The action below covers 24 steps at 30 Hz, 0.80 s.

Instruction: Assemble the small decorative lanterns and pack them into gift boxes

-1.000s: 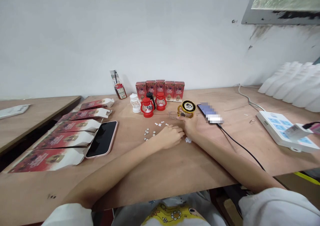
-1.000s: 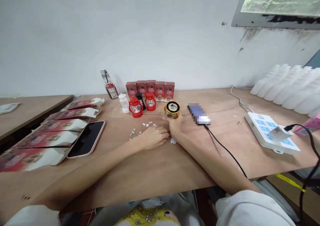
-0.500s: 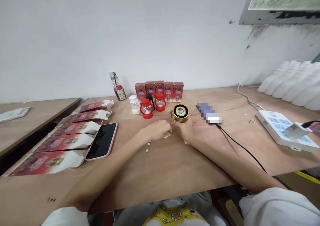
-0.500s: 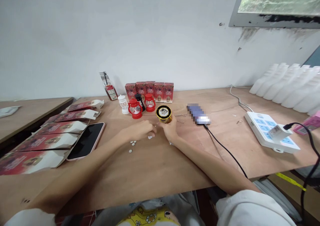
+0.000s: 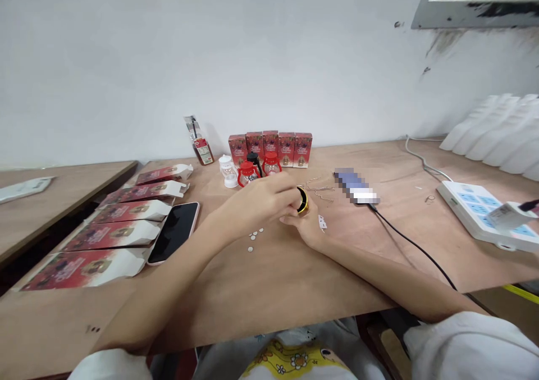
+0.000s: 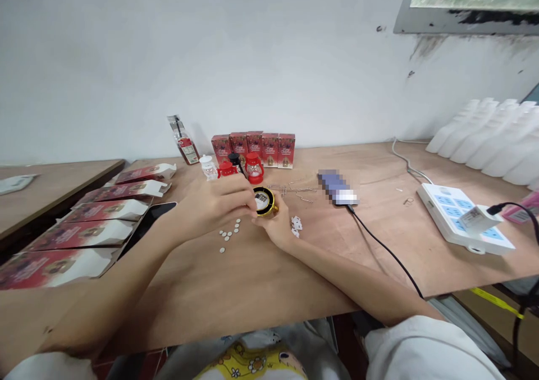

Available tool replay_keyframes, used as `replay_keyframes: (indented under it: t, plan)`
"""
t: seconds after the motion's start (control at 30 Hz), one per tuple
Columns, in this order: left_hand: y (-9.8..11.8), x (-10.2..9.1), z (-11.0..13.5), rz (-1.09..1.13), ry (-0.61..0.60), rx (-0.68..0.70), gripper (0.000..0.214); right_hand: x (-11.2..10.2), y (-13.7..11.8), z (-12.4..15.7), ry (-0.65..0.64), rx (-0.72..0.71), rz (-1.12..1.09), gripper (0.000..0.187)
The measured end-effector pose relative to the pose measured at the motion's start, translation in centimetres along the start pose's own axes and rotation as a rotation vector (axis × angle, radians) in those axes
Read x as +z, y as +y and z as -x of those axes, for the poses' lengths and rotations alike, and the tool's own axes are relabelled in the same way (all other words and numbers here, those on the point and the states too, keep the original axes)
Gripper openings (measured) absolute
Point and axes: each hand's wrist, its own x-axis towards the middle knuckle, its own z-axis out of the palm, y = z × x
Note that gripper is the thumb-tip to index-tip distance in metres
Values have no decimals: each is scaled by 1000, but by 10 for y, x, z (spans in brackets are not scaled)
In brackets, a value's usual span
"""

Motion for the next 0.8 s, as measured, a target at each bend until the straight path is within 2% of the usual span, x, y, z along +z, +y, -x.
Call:
replay_keyframes:
  t: [0.13,0.47,0.8]
  plan:
    - [-8,13,-1,-19,-26,49,22,-1,-2,-2,-4,-40,-2,44]
    - [-15,23,-1,-135,7,71,24,-5,4,-6,-13,-99,22,44]
    - [-19,30,-2,-198,100,158,26,-3,2,-6,22,-64,-26,45]
